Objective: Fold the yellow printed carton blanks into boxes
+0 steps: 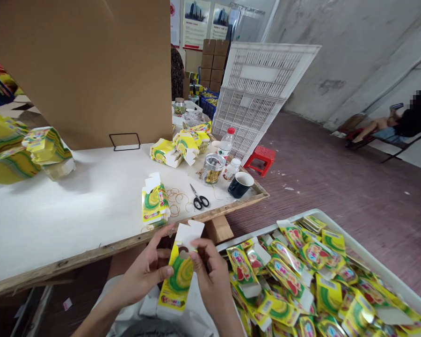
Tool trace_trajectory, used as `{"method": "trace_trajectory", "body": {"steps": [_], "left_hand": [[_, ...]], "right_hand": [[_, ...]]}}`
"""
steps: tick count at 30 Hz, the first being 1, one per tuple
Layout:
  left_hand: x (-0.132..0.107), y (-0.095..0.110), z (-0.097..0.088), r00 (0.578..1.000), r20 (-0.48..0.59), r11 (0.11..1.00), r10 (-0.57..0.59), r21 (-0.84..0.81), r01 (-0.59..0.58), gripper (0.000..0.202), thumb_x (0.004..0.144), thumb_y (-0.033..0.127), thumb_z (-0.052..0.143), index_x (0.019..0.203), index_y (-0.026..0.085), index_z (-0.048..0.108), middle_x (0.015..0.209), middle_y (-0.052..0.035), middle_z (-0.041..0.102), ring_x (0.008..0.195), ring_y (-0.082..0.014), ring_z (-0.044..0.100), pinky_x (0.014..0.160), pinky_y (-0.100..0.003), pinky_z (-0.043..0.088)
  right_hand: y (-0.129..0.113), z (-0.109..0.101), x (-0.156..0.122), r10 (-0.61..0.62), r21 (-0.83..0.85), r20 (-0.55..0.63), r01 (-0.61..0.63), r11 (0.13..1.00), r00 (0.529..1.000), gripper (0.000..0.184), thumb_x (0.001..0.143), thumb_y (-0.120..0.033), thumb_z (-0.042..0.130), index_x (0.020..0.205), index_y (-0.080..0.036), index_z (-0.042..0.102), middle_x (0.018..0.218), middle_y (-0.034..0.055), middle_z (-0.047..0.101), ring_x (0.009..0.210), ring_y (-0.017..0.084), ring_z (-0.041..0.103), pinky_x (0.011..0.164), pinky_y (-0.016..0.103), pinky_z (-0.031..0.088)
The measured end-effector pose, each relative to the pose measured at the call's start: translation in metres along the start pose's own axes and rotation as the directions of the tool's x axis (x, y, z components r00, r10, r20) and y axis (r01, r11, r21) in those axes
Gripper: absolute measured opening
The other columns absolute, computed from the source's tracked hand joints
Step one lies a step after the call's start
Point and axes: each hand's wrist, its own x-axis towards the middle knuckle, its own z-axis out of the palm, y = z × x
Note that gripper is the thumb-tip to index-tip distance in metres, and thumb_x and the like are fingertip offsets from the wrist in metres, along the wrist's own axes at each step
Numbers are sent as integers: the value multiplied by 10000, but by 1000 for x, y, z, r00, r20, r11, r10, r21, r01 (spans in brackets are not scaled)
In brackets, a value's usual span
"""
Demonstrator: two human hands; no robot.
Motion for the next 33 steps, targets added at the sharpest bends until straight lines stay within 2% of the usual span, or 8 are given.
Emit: {"method": "trace_trajectory", "body": {"steps": [3, 7, 10, 12, 14, 18, 24, 33], "left_hand": [[1, 0, -2, 1000, 24, 998, 0, 65, -1, 618, 864, 365, 706, 1407, 247, 434, 1110, -107, 719, 994, -229, 671, 839, -320, 505], [5, -2, -2, 995, -80, 980, 61, 192, -45, 427, 859, 343, 701, 1246, 214, 576, 1108, -108, 728, 981, -233, 675, 851, -322, 512], [6, -4, 1, 985, -128, 955, 115, 288, -74, 418, 875, 318, 672, 1265, 210, 572, 1136, -111, 724, 997, -232, 668, 868, -320, 508], [5, -4, 4, 988, -119, 951, 96, 305, -56, 441, 899, 307, 631, 1319, 213, 537, 1156, -118, 718, 999, -231, 664, 869, -328, 507], [4, -2, 6, 994, -87, 957, 68, 288, -40, 461, 913, 304, 604, 1354, 211, 507, 1180, -127, 707, 1024, -234, 655, 897, -344, 498], [5, 2, 9, 996, -86, 978, 39, 207, -21, 498, 890, 332, 640, 1350, 198, 505, 1130, -126, 721, 984, -232, 664, 885, -350, 492], [10, 3, 12, 992, -126, 1000, -9, 23, 12, 629, 788, 379, 767, 1337, 184, 527, 989, -106, 762, 859, -215, 683, 779, -312, 492], [10, -1, 12, 989, -146, 997, 22, 72, -12, 510, 809, 349, 742, 1264, 192, 574, 1006, -101, 765, 889, -219, 692, 790, -305, 498]], "right_hand": [[3, -1, -1, -28, 13, -62, 29, 1000, 998, 299, 949, -412, 577, 1188, -259, 672, 1094, 104, 691, 942, 228, 682, 763, 315, 554], [-1, -13, 0, -148, -103, 7, 148, 984, 989, 398, 958, -542, 490, 1037, -278, 777, 1085, 98, 703, 1047, 266, 638, 883, 376, 514], [-7, -16, 1, 40, -116, 79, -31, 993, 996, 399, 905, -527, 577, 1152, -244, 713, 866, 63, 707, 819, 234, 658, 693, 321, 522], [-8, -11, 1, 203, -103, 113, -192, 976, 973, 420, 868, -446, 638, 1225, -226, 612, 771, 23, 695, 695, 204, 641, 610, 284, 495], [-8, -4, 1, 269, -109, 96, -259, 960, 958, 387, 859, -409, 628, 1191, -222, 562, 700, -6, 673, 620, 184, 611, 567, 264, 461], [-7, 6, 1, 249, -228, 9, -240, 944, 968, 319, 851, -376, 614, 1121, -219, 548, 539, -67, 575, 497, 161, 524, 499, 248, 369], [-8, 4, 1, 271, -155, 54, -260, 953, 961, 366, 862, -404, 608, 1175, -230, 533, 624, -25, 690, 528, 178, 603, 504, 253, 408], [0, 3, 1, 228, -333, 18, -209, 919, 974, 373, 875, -356, 594, 1226, -237, 552, 621, -34, 695, 553, 197, 641, 517, 263, 438]]}}
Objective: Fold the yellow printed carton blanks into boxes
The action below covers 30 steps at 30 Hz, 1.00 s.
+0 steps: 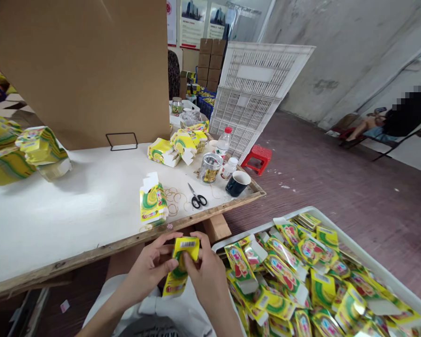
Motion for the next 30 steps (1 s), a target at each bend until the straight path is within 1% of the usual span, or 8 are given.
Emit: {"method": "trace_trajectory", "body": {"steps": [6, 11, 14, 16, 18, 21, 25, 30], "left_hand": [[6, 7, -2, 999, -37, 997, -25, -70, 23, 530, 753, 363, 797, 1201, 188, 575, 900, -79, 773, 790, -213, 716, 725, -293, 519], [6, -7, 10, 1000, -7, 998, 26, -62, -26, 475, 784, 324, 769, 1206, 197, 593, 980, -88, 775, 868, -232, 723, 761, -301, 534], [5, -12, 7, 988, -15, 974, 151, 175, -146, 397, 864, 256, 666, 1255, 217, 614, 1184, -117, 732, 1083, -273, 690, 915, -375, 542], [9, -10, -7, 948, -95, 862, 305, 452, -231, 415, 885, 235, 631, 1300, 241, 606, 1363, -121, 643, 1281, -293, 581, 1083, -454, 454], [17, -6, -30, 865, -179, 675, 469, 704, -221, 524, 884, 256, 641, 1396, 253, 526, 1523, -120, 494, 1441, -305, 397, 1195, -533, 293], [32, -3, -66, 809, -184, 470, 558, 874, -126, 585, 870, 262, 653, 1431, 227, 491, 1553, -127, 451, 1475, -317, 332, 1212, -595, 219], [39, -4, -87, 813, -158, 438, 560, 890, -128, 335, 924, 218, 553, 1233, 232, 683, 1377, -93, 649, 1325, -287, 557, 1157, -529, 395], [18, -2, -63, 789, -14, 400, 614, 868, -295, 370, 956, 129, 446, 1163, 244, 730, 1261, -70, 727, 1222, -234, 649, 1095, -428, 494]], "right_hand": [[-2, -13, 3, -141, 151, 2, 139, 979, 990, 370, 915, -390, 601, 1254, -252, 656, 1223, 87, 715, 1099, 261, 667, 905, 361, 537], [-1, -10, 2, -108, 293, -115, 137, 946, 988, 261, 889, -383, 644, 1073, -217, 728, 1060, 96, 752, 955, 248, 694, 803, 336, 556], [5, -25, -2, -135, 184, -179, 167, 969, 975, 230, 862, -393, 651, 988, -223, 742, 966, 93, 754, 864, 249, 679, 736, 346, 542], [13, -45, -7, -155, -66, -276, 142, 988, 949, 239, 852, -421, 625, 951, -245, 753, 945, 100, 744, 878, 286, 651, 775, 413, 512], [23, -66, -11, -186, -354, -409, 32, 935, 894, 285, 825, -480, 603, 950, -281, 765, 973, 113, 723, 953, 356, 608, 852, 531, 447], [33, -78, -14, -166, -472, -458, -81, 878, 874, 356, 784, -550, 608, 1015, -322, 755, 1059, 113, 703, 1064, 430, 567, 899, 644, 371], [21, -47, -6, -73, -166, -236, 34, 986, 969, 309, 804, -512, 625, 975, -288, 752, 1014, 92, 740, 985, 349, 652, 909, 546, 452], [-8, 4, 10, 68, 345, -93, -32, 938, 993, 437, 848, -599, 612, 983, -213, 765, 891, 102, 774, 791, 256, 689, 773, 385, 539]]}}
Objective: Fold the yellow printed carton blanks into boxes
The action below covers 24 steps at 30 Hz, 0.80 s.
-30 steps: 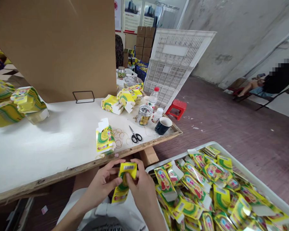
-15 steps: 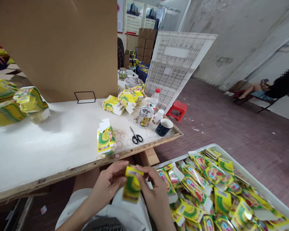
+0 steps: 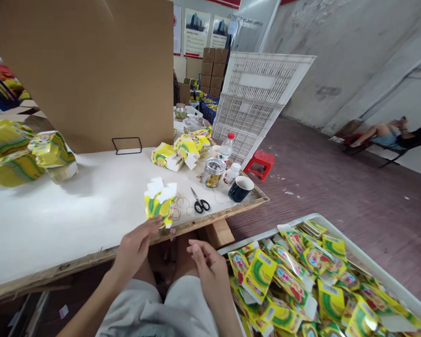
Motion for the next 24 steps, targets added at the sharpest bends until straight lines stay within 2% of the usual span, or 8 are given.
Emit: {"method": "trace_trajectory", "body": {"steps": [4, 6, 8, 11, 13, 15, 20, 24], "left_hand": [[-22, 32, 13, 955, 139, 931, 263, -296, -213, 456, 948, 57, 468, 1292, 289, 656, 1298, -63, 705, 1285, -210, 598, 1142, -396, 439], [-30, 41, 21, 969, 150, 900, 196, -420, -117, 452, 940, 98, 533, 1336, 298, 622, 1420, -73, 613, 1384, -238, 490, 1192, -433, 356], [-32, 46, 26, 995, 92, 808, -32, -584, 80, 487, 932, 197, 596, 1408, 290, 549, 1540, -88, 476, 1456, -276, 373, 1218, -463, 288], [-26, 50, 26, 913, 227, 416, -338, -835, 361, 552, 902, 401, 646, 1424, 266, 531, 1505, -118, 522, 1412, -309, 444, 1172, -453, 363], [-19, 52, 22, 838, 442, 142, -319, -852, 503, 546, 841, 500, 689, 1314, 231, 644, 1372, -137, 647, 1304, -334, 563, 1089, -444, 455], [-13, 54, 17, 783, 574, 2, -238, -806, 592, 554, 764, 524, 758, 1208, 194, 716, 1244, -152, 722, 1176, -340, 654, 995, -419, 519], [-12, 55, 19, 776, 528, 44, -345, -816, 576, 405, 732, 429, 820, 1047, 179, 776, 967, -107, 798, 884, -240, 740, 773, -283, 562], [-14, 54, 27, 771, 476, 99, -422, -821, 562, 355, 734, 419, 821, 998, 186, 772, 851, -60, 789, 774, -196, 720, 720, -264, 555]], "right_hand": [[7, 13, 3, 108, 414, 55, -121, 902, 993, 401, 796, -540, 728, 1020, -207, 751, 966, 89, 780, 826, 248, 708, 793, 388, 563], [13, 10, 1, 117, 470, 15, -110, 876, 993, 333, 766, -470, 786, 975, -214, 750, 980, 74, 779, 867, 245, 713, 813, 371, 564], [18, 7, -4, 113, 467, -12, -94, 879, 993, 306, 773, -428, 797, 989, -220, 737, 961, 59, 778, 864, 224, 710, 814, 343, 560], [18, 12, -14, 108, 481, 55, -121, 868, 993, 333, 778, -412, 796, 1028, -215, 695, 851, 51, 770, 775, 216, 704, 738, 336, 562], [15, 18, -19, 102, 491, 101, -139, 860, 990, 312, 773, -420, 795, 975, -208, 687, 835, 60, 763, 777, 231, 704, 738, 352, 561], [12, 23, -22, 95, 473, 104, -133, 871, 990, 271, 768, -425, 797, 889, -205, 696, 873, 69, 761, 828, 238, 704, 781, 356, 554], [9, 22, -22, 59, 368, 127, -102, 924, 990, 316, 766, -471, 785, 905, -193, 725, 887, 71, 748, 833, 227, 678, 763, 324, 537], [8, 22, -23, 68, 288, 82, -89, 953, 994, 385, 734, -518, 790, 871, -167, 709, 760, 53, 707, 715, 203, 634, 660, 298, 512]]}}
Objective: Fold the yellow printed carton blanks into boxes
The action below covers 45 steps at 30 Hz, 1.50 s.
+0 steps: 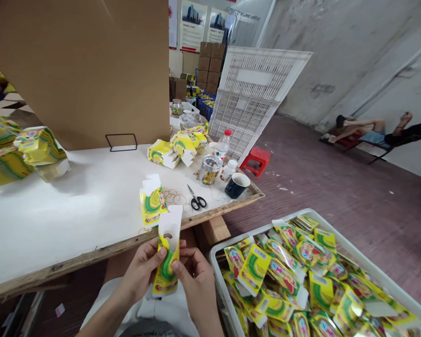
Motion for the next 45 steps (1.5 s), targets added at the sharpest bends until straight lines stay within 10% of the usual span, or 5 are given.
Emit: {"method": "trace_trajectory", "body": {"steps": [10, 17, 25, 35, 45], "left_hand": [[3, -1, -1, 999, -52, 980, 10, 201, 0, 385, 707, 455, 821, 983, 197, 749, 853, -40, 777, 773, -198, 697, 726, -266, 554], [2, 2, -3, 982, 85, 774, 169, 605, -186, 322, 872, 430, 652, 1071, 192, 740, 1013, -72, 774, 963, -249, 676, 959, -358, 500], [-6, 0, -6, 961, 261, 832, -90, 549, -72, 509, 908, 563, 540, 1212, 177, 673, 1049, -95, 755, 994, -268, 671, 884, -358, 548], [-2, -7, -3, 991, 111, 863, -78, 505, 11, 366, 811, 427, 718, 1054, 154, 702, 919, -62, 787, 843, -241, 717, 773, -321, 577], [11, -11, 8, 998, 33, 775, 62, 628, -69, 355, 841, 354, 679, 1126, 165, 583, 1052, -102, 759, 934, -244, 720, 840, -347, 567]], "right_hand": [[3, -3, -3, -153, -189, -87, 135, 973, 984, 286, 847, -443, 688, 967, -190, 629, 810, 33, 641, 667, 163, 572, 608, 271, 485], [-16, -12, -6, -402, -670, 124, 375, 640, 907, 150, 948, -226, 560, 968, -273, 701, 1370, 84, 471, 1207, 288, 466, 997, 462, 415], [-22, -9, -6, -337, -468, 141, 362, 806, 931, 159, 893, -101, 588, 808, -217, 656, 1086, 72, 574, 1049, 238, 551, 926, 391, 475], [2, -6, -7, -356, -262, -152, 309, 914, 922, 427, 935, -277, 581, 1340, -223, 458, 1174, 114, 669, 976, 202, 671, 784, 303, 551], [3, -23, 7, -294, -256, -194, 241, 936, 936, 155, 896, -307, 639, 1004, -203, 600, 773, 10, 685, 651, 150, 623, 592, 251, 493]]}}
